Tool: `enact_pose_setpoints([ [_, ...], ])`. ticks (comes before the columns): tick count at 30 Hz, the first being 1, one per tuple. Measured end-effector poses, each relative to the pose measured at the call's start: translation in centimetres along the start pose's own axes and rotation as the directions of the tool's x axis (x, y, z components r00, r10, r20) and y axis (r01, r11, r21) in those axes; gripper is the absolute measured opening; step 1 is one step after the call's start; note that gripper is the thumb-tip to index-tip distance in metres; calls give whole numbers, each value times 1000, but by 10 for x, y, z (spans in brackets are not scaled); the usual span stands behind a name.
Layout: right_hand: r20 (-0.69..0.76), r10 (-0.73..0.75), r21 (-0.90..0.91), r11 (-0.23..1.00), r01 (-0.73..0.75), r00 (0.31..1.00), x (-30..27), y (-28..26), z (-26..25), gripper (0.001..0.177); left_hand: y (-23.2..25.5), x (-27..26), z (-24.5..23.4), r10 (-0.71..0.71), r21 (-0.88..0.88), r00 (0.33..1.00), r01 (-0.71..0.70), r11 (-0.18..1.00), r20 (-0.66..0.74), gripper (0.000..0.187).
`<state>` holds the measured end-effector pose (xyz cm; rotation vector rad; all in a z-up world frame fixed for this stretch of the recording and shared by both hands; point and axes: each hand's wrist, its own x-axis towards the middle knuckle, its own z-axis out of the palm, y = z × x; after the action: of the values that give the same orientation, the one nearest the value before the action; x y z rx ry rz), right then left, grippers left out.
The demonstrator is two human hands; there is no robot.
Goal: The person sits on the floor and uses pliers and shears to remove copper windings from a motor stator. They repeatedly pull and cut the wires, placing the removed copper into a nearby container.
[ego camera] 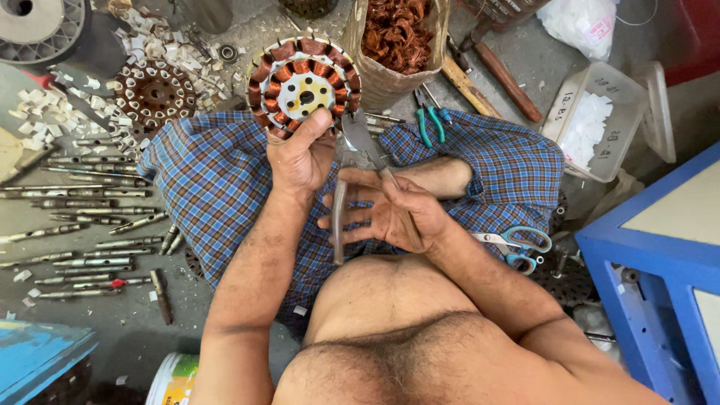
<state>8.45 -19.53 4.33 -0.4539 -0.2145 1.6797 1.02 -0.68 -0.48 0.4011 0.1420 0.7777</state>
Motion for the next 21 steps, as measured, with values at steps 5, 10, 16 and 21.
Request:
enact_pose_setpoints([
  [5, -178, -85, -149, 987, 59, 980, 4, 10, 6, 42, -1, 1, -1, 23, -4, 1000, -23, 1000, 1, 70],
  [10, -211, 237, -25, 969, -248, 948, 10, 4, 13, 63, 1, 1, -1, 60, -6, 996, -61, 998, -67, 66],
  [16, -113, 88, 171, 983, -68, 990, 15, 37, -6, 47, -6, 6, -3, 14, -69, 993, -23, 997, -121, 55],
  [21, -371, -60, -451, 884, -123, 927, 16, 21, -29, 41, 1, 8, -4, 32, -73, 976, -48, 996, -213, 39],
])
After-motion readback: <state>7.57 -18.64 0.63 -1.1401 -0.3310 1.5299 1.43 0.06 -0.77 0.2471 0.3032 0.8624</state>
